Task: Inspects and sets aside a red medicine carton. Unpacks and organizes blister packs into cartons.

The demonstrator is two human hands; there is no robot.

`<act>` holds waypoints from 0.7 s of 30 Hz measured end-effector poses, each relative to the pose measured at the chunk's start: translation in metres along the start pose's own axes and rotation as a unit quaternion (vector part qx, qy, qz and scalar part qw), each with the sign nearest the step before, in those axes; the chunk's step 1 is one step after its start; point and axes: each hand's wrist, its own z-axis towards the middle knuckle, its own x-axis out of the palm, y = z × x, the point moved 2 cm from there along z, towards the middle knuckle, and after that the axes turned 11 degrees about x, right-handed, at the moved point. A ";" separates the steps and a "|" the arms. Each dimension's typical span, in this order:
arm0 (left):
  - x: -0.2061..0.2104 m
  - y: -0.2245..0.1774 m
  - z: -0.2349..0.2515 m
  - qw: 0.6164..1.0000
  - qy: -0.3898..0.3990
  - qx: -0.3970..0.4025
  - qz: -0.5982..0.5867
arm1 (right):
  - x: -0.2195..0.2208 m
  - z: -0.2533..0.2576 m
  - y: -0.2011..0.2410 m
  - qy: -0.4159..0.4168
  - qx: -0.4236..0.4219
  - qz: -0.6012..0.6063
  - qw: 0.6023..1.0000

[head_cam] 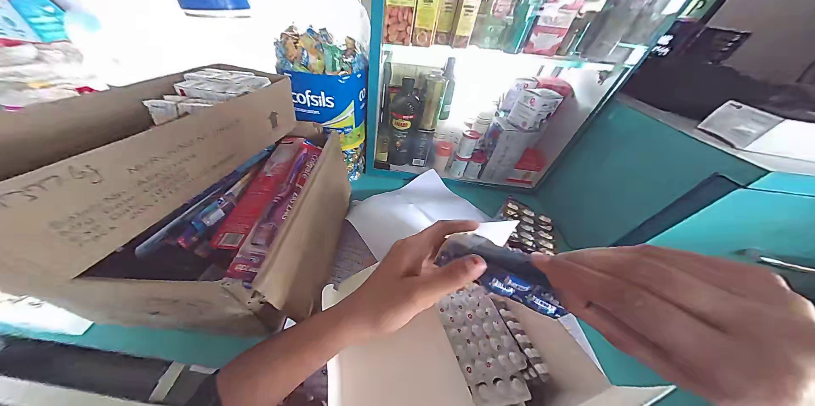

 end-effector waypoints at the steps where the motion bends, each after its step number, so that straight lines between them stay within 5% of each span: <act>1: 0.003 -0.002 0.001 1.000 -0.004 -0.008 -0.008 | 0.003 0.000 0.000 0.012 -0.017 0.019 1.000; 4: 0.013 -0.004 -0.001 0.999 -0.025 -0.031 -0.012 | 0.013 -0.003 0.004 0.061 0.016 0.070 0.996; 9: 0.018 0.000 0.001 0.998 -0.027 0.061 0.022 | 0.022 -0.006 -0.003 0.132 0.096 0.098 0.982; 12: 0.020 0.006 0.002 0.995 -0.057 0.082 0.009 | 0.021 -0.007 -0.002 0.094 0.088 0.060 0.990; 17: 0.020 0.006 0.008 0.983 -0.136 -0.082 -0.090 | 0.008 -0.007 0.008 -0.015 0.118 0.010 0.993; 21: 0.022 -0.002 0.006 0.993 -0.103 -0.008 -0.055 | 0.006 -0.011 0.001 -0.010 0.198 0.134 0.971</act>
